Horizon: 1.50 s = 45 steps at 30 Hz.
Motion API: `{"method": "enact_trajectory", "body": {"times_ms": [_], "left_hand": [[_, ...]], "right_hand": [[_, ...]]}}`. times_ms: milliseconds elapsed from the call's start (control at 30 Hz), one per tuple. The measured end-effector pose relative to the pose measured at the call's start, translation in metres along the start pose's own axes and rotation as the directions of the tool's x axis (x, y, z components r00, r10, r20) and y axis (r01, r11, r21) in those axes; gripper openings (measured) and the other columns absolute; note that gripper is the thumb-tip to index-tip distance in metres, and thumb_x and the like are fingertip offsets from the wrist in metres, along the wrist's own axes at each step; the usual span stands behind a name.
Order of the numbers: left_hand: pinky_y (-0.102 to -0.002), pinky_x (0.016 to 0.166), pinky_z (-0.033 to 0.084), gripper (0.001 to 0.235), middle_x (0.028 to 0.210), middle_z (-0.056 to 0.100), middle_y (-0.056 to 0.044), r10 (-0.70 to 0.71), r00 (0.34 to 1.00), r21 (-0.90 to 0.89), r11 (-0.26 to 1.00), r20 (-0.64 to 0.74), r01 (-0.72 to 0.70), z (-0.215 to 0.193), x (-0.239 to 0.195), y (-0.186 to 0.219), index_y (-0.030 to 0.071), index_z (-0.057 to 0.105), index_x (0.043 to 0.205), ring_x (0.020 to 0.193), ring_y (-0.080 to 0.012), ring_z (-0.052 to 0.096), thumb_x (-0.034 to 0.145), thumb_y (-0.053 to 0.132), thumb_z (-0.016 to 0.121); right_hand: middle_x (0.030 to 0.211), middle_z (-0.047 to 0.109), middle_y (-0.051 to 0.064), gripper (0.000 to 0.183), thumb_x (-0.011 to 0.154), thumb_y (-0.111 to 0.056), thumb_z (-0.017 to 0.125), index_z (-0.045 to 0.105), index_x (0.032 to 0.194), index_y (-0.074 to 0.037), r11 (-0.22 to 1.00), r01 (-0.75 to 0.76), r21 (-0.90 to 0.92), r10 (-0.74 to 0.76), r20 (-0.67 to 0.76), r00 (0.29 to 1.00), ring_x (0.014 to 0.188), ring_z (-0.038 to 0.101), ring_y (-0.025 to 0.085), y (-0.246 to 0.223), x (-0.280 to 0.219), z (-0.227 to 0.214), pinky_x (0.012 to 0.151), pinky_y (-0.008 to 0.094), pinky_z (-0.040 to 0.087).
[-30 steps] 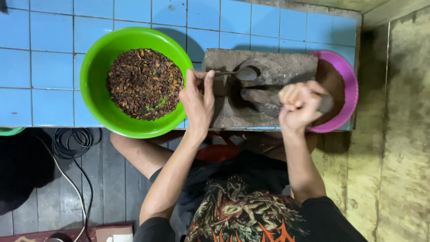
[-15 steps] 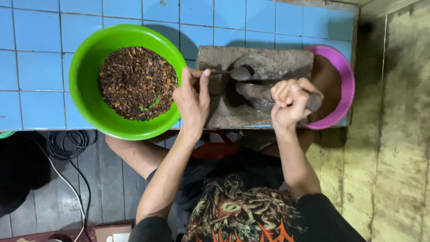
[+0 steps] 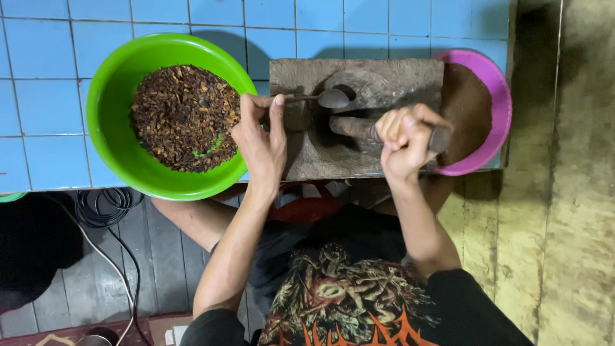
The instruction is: The person uses a pestle and mortar to grind dark brown material, likely spices or coffee beans. They repeatedly scoop the material from a green bowl into the mortar, grind it, and transfer the ground powder into a pink bowl.
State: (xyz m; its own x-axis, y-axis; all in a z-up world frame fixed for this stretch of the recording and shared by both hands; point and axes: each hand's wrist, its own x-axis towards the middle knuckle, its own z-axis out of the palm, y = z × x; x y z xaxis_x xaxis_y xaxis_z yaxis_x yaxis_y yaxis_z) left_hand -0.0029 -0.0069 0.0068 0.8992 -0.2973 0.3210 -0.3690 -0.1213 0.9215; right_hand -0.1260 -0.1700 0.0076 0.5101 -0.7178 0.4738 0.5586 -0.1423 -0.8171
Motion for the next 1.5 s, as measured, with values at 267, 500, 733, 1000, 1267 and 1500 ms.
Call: {"method": "enact_trajectory", "body": {"times_ms": [267,500,733,1000,1267,1500], "left_hand": [[-0.03,0.073,0.051,0.022,0.09,0.075,-0.008,-0.133,0.991,-0.011,0.991,0.024,0.133,-0.001,-0.005,0.009,0.008,0.048,0.09,0.08,-0.019,0.074,0.102,0.024,0.057],[-0.033,0.062,0.052,0.014,0.072,0.073,-0.013,-0.017,1.0,0.01,1.0,-0.019,0.017,-0.001,-0.006,-0.001,0.008,0.056,0.093,0.06,-0.0236,0.071,0.101,0.016,0.063],[-0.035,0.062,0.053,0.015,0.071,0.072,-0.014,-0.037,0.998,0.036,0.999,-0.047,0.039,-0.002,-0.009,-0.004,0.008,0.056,0.093,0.063,-0.0295,0.073,0.101,0.019,0.062],[-0.033,0.068,0.056,0.016,0.076,0.075,-0.013,-0.032,0.999,-0.023,0.999,-0.035,0.031,-0.001,-0.005,-0.001,0.007,0.055,0.092,0.068,-0.027,0.075,0.102,0.018,0.059],[-0.033,0.064,0.054,0.015,0.075,0.074,-0.013,-0.018,0.999,0.008,1.0,-0.037,0.018,-0.001,-0.006,-0.004,0.007,0.056,0.092,0.065,-0.0263,0.074,0.102,0.017,0.061],[-0.03,0.071,0.05,0.023,0.086,0.071,-0.008,-0.135,0.991,-0.003,0.991,-0.01,0.135,0.001,-0.005,0.005,0.006,0.049,0.09,0.076,-0.0178,0.071,0.102,0.025,0.056]], "right_hand": [[0.049,0.024,-0.007,0.036,0.095,-0.025,0.032,0.032,0.059,-0.022,0.992,-0.119,-0.042,0.122,0.076,0.99,0.04,0.018,0.008,-0.068,0.019,-0.006,0.044,0.028,0.014],[0.036,0.025,0.0,0.034,0.088,-0.011,0.049,0.032,0.059,-0.019,0.997,-0.078,-0.002,0.078,-0.036,0.996,0.03,0.025,0.015,-0.008,-0.008,-0.018,0.039,0.031,0.023],[0.037,0.02,-0.002,0.032,0.086,-0.021,0.047,0.028,0.06,-0.023,0.993,-0.111,0.03,0.112,-0.049,0.993,0.033,0.023,0.015,-0.041,0.004,-0.046,0.042,0.032,0.026],[0.042,0.028,-0.006,0.019,0.085,-0.012,0.046,0.038,0.083,-0.03,0.989,-0.147,0.032,0.148,-0.032,0.988,0.036,0.041,0.012,0.028,-0.019,-0.073,0.048,0.026,0.046],[0.035,0.026,0.001,0.035,0.079,-0.007,0.053,0.033,0.052,-0.015,0.998,-0.041,0.046,0.034,0.132,0.991,0.028,0.025,0.014,0.001,0.006,-0.04,0.033,0.029,0.024],[0.052,0.024,-0.012,0.034,0.091,-0.017,0.034,0.06,0.091,-0.039,0.988,-0.044,0.151,-0.001,0.283,0.959,0.044,0.018,0.005,-0.043,0.014,-0.013,0.043,0.021,0.019]]}}
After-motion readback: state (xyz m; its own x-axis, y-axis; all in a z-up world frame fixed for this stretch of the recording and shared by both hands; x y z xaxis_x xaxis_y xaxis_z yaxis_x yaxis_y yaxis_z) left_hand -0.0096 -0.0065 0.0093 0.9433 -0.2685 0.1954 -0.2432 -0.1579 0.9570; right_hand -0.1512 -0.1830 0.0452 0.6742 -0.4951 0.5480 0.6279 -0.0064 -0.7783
